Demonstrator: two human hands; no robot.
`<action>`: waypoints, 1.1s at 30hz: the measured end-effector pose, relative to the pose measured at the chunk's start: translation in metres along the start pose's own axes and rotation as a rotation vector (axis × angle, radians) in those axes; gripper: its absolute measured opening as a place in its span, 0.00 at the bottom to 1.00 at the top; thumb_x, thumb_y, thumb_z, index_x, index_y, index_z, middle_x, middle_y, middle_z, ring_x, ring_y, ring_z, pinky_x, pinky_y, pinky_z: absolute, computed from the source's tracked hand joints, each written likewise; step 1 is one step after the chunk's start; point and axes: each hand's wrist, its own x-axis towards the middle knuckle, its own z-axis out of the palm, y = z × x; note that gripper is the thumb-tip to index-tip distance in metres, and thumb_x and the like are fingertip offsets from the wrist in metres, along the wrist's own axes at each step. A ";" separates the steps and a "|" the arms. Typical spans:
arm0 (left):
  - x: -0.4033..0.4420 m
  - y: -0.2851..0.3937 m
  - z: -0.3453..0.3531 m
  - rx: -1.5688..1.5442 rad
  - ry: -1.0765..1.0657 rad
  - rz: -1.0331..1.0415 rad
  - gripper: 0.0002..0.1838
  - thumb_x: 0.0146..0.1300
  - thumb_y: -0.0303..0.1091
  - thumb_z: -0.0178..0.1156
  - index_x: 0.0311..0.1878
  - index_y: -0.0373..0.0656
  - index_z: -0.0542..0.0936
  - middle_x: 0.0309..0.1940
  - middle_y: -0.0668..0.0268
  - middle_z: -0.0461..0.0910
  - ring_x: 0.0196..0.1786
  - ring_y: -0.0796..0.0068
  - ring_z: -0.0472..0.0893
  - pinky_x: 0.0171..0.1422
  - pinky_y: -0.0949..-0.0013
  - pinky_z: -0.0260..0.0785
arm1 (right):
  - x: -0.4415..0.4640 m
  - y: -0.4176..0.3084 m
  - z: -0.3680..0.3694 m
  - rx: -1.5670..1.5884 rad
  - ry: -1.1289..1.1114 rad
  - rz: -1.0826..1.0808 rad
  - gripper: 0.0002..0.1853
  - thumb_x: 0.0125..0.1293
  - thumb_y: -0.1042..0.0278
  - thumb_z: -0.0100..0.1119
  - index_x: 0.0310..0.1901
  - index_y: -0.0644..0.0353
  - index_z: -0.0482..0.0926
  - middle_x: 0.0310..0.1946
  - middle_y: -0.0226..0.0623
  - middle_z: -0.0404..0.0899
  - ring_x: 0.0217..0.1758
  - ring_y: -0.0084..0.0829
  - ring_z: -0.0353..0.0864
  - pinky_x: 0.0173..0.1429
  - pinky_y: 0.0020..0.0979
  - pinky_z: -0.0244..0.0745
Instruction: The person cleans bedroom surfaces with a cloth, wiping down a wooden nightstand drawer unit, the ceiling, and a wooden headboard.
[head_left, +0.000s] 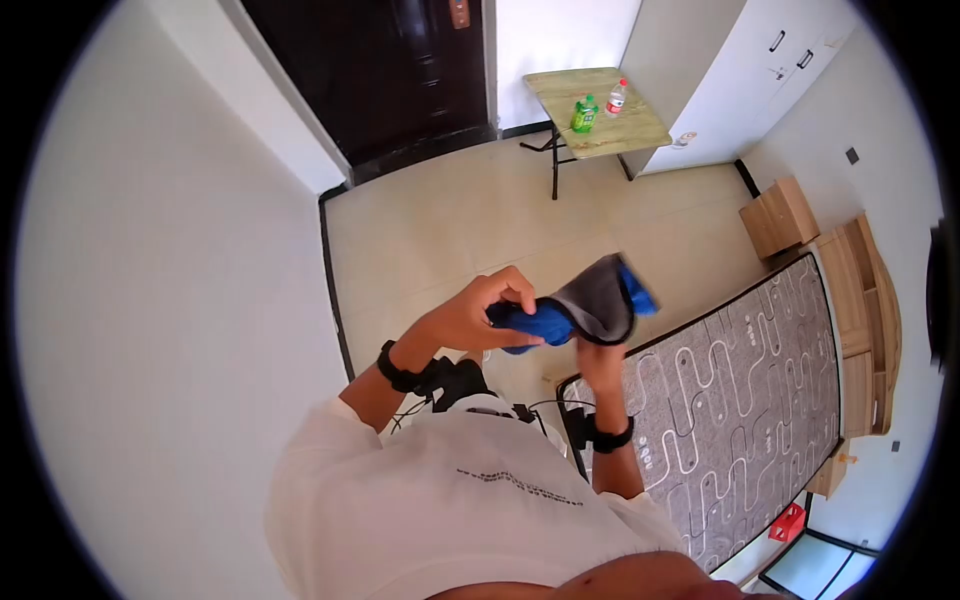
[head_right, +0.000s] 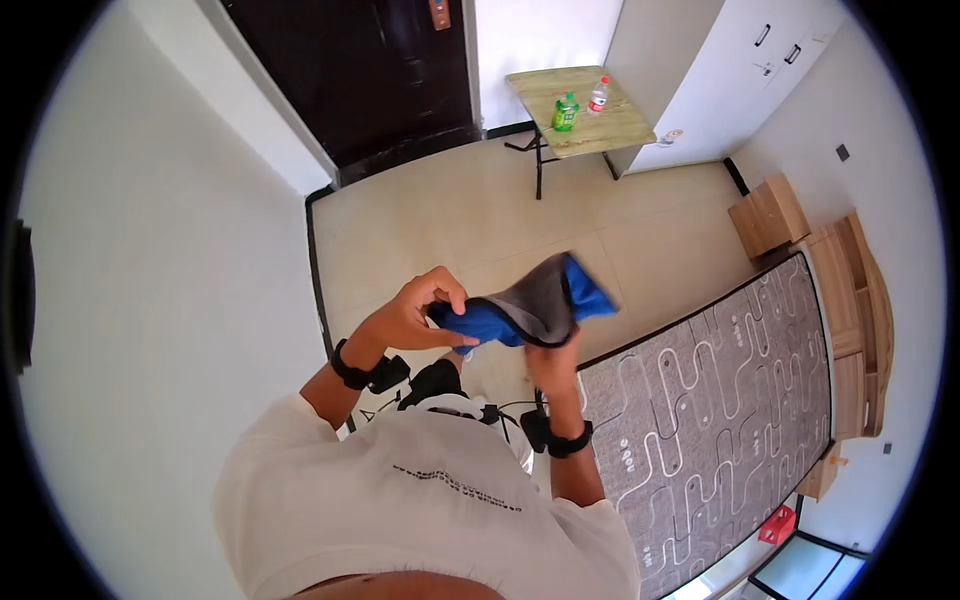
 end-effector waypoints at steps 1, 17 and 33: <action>0.021 0.000 -0.006 -0.010 -0.021 0.050 0.24 0.52 0.26 0.75 0.48 0.43 0.73 0.43 0.64 0.78 0.49 0.72 0.79 0.57 0.68 0.69 | 0.008 0.015 0.013 0.081 -0.159 -0.077 0.24 0.63 0.80 0.59 0.62 0.65 0.68 0.53 0.41 0.76 0.56 0.36 0.76 0.61 0.35 0.71; 0.308 -0.155 -0.156 -0.050 -0.174 -0.004 0.12 0.65 0.24 0.61 0.52 0.42 0.76 0.48 0.64 0.78 0.51 0.75 0.76 0.57 0.71 0.68 | 0.231 0.129 0.009 0.476 -0.265 0.490 0.30 0.63 0.69 0.64 0.66 0.62 0.67 0.65 0.38 0.69 0.70 0.30 0.66 0.72 0.35 0.61; 0.637 -0.240 -0.091 -0.336 0.230 0.097 0.30 0.69 0.35 0.53 0.72 0.37 0.61 0.63 0.54 0.70 0.62 0.68 0.71 0.64 0.66 0.63 | 0.422 0.383 -0.132 0.131 0.054 0.409 0.14 0.63 0.80 0.54 0.51 0.66 0.74 0.32 0.41 0.79 0.36 0.29 0.78 0.43 0.33 0.73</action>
